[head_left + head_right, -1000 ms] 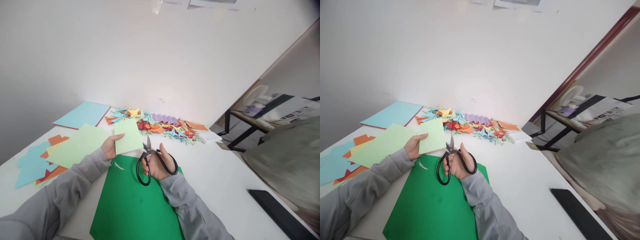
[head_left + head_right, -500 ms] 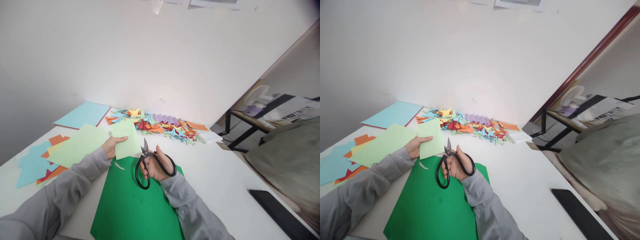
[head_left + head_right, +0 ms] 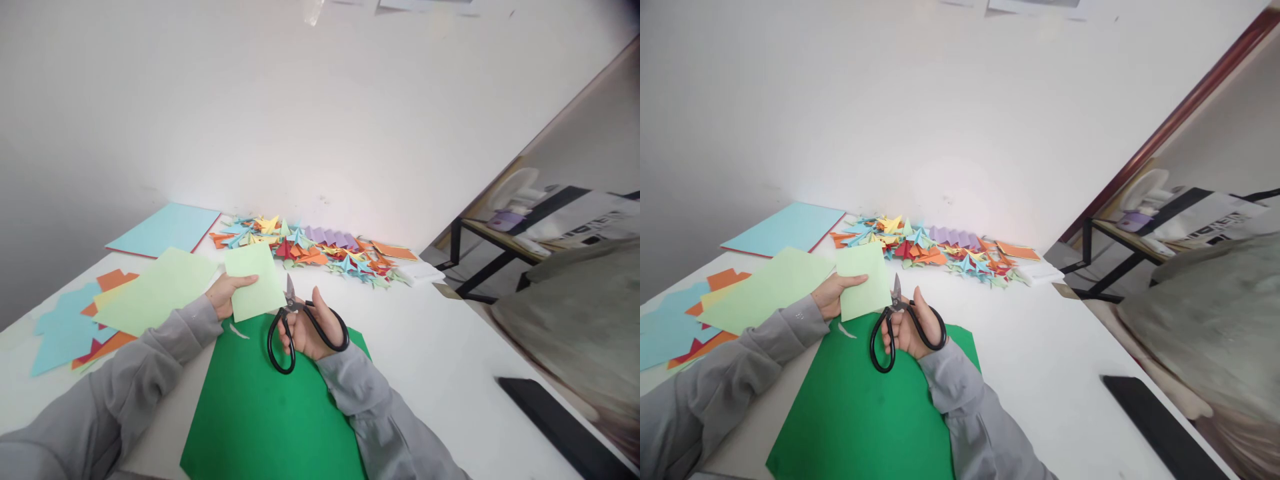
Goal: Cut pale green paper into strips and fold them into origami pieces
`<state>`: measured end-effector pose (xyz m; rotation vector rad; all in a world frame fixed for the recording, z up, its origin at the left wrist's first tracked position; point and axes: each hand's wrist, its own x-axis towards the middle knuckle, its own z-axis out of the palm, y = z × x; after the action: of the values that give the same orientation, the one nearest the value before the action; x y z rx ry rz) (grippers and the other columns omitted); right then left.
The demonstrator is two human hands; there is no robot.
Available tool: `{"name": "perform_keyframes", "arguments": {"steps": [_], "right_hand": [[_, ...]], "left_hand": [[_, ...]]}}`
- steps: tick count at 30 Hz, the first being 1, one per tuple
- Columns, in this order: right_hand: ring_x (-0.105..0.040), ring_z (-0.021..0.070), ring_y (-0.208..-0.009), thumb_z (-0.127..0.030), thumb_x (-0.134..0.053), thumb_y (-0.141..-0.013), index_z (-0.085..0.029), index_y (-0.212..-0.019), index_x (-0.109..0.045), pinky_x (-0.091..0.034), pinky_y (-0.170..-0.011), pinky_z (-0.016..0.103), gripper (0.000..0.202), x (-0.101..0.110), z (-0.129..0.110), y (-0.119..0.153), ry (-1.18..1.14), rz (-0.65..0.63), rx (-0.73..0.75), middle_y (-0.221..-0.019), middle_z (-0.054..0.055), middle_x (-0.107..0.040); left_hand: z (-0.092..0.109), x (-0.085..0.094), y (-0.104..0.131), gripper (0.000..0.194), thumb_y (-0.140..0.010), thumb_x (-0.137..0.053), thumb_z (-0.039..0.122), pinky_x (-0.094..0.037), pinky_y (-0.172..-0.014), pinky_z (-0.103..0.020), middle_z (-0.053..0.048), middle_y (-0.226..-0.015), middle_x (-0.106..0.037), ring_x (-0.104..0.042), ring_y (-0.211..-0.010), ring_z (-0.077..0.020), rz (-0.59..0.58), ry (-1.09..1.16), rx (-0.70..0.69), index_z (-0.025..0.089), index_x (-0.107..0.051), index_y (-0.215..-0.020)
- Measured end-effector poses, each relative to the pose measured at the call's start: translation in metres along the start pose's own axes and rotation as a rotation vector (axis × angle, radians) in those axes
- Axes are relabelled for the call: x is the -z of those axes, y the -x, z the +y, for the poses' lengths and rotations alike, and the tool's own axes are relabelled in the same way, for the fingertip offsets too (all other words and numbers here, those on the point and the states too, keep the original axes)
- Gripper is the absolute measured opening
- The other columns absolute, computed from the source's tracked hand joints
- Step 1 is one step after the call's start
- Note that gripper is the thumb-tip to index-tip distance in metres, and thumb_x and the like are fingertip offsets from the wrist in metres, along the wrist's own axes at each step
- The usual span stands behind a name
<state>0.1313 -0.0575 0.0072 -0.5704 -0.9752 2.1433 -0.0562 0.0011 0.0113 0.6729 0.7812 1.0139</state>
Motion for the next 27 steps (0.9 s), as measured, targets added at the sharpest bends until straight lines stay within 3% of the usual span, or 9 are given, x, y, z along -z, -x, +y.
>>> {"name": "perform_keyframes", "arguments": {"steps": [14, 27], "right_hand": [[-0.060, 0.0178, -0.053, -0.070, -0.016, -0.077, -0.023, -0.100, -0.045, -0.044, -0.050, 0.031, 0.060, -0.0030, 0.0008, 0.0001, -0.051, 0.041, 0.066, -0.061, 0.000, -0.059], [-0.061, 0.0182, -0.055, -0.068, -0.018, -0.078, -0.021, -0.092, -0.044, -0.045, -0.049, 0.031, 0.055, -0.0015, -0.0010, 0.0012, -0.073, 0.007, 0.091, -0.066, 0.003, -0.063]], "left_hand": [[0.0027, -0.0074, 0.0033, 0.038, -0.063, -0.067, 0.008, -0.053, -0.073, -0.041, -0.016, -0.089, -0.068, -0.065, -0.080, -0.0283, 0.043, 0.024, 0.006, 0.008, -0.061, -0.100], [0.0059, 0.0006, -0.0025, 0.034, -0.066, -0.063, 0.006, -0.053, -0.074, -0.039, -0.014, -0.085, -0.069, -0.066, -0.076, -0.0256, 0.062, 0.038, 0.011, 0.007, -0.060, -0.100]]}}
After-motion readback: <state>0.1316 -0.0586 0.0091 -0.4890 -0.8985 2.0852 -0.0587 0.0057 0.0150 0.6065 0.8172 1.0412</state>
